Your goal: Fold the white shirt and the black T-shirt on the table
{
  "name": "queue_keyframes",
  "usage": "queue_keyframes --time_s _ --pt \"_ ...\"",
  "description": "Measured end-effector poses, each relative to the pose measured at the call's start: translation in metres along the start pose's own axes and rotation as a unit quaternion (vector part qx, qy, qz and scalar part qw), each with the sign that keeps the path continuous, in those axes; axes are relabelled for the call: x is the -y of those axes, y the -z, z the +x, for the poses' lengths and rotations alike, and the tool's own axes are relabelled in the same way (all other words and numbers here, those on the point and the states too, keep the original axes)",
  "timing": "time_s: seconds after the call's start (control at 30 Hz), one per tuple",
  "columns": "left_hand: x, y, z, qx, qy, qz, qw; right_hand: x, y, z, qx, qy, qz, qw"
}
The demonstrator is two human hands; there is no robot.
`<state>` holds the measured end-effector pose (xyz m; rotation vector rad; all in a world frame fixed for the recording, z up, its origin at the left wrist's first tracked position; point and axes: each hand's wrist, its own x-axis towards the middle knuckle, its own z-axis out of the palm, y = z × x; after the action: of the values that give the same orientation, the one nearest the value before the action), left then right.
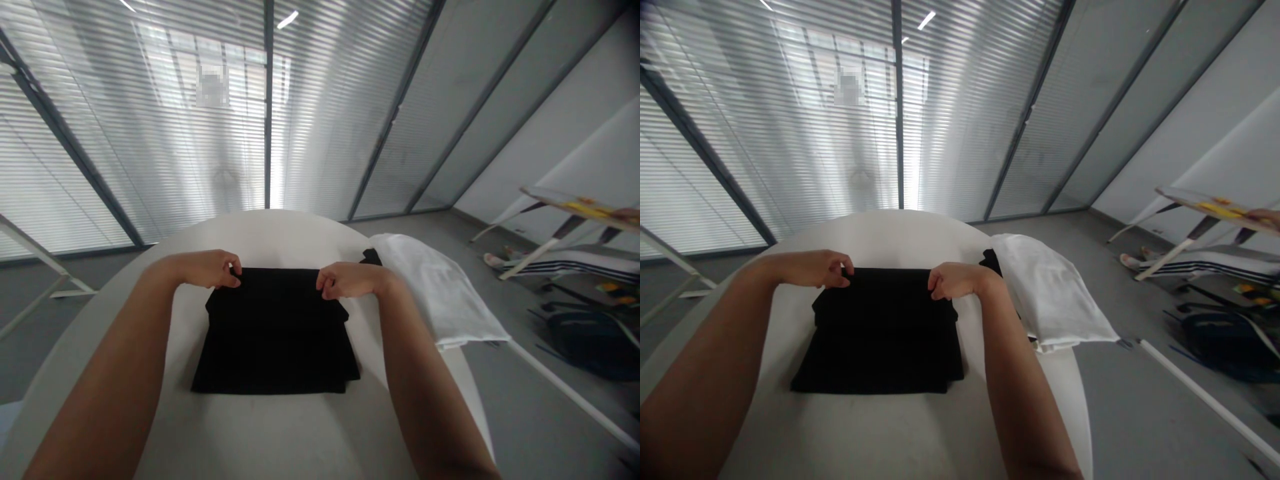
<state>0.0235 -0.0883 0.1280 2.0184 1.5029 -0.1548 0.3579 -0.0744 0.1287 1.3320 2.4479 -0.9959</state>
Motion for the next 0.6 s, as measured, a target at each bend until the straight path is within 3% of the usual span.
queue_keyframes --time_s 0.13,0.27,0.33,0.47,0.6 --pt "-0.012 -0.006 0.012 -0.097 0.007 0.070 0.993 0.016 -0.004 0.009 -0.141 0.011 -0.063 0.988" --pt "-0.042 -0.032 0.032 -0.238 -0.032 0.114 0.964 0.033 -0.031 0.035 -0.297 0.005 -0.115 0.948" --pt "-0.056 -0.054 0.045 -0.258 -0.026 0.124 0.958 0.038 -0.052 0.053 -0.322 -0.004 -0.129 0.938" --pt "-0.066 -0.089 0.064 -0.249 0.001 0.164 0.954 0.032 -0.082 0.079 -0.314 -0.011 -0.152 0.937" --pt "-0.062 -0.096 0.067 -0.274 0.010 0.184 0.944 0.018 -0.085 0.086 -0.315 0.004 -0.156 0.936"
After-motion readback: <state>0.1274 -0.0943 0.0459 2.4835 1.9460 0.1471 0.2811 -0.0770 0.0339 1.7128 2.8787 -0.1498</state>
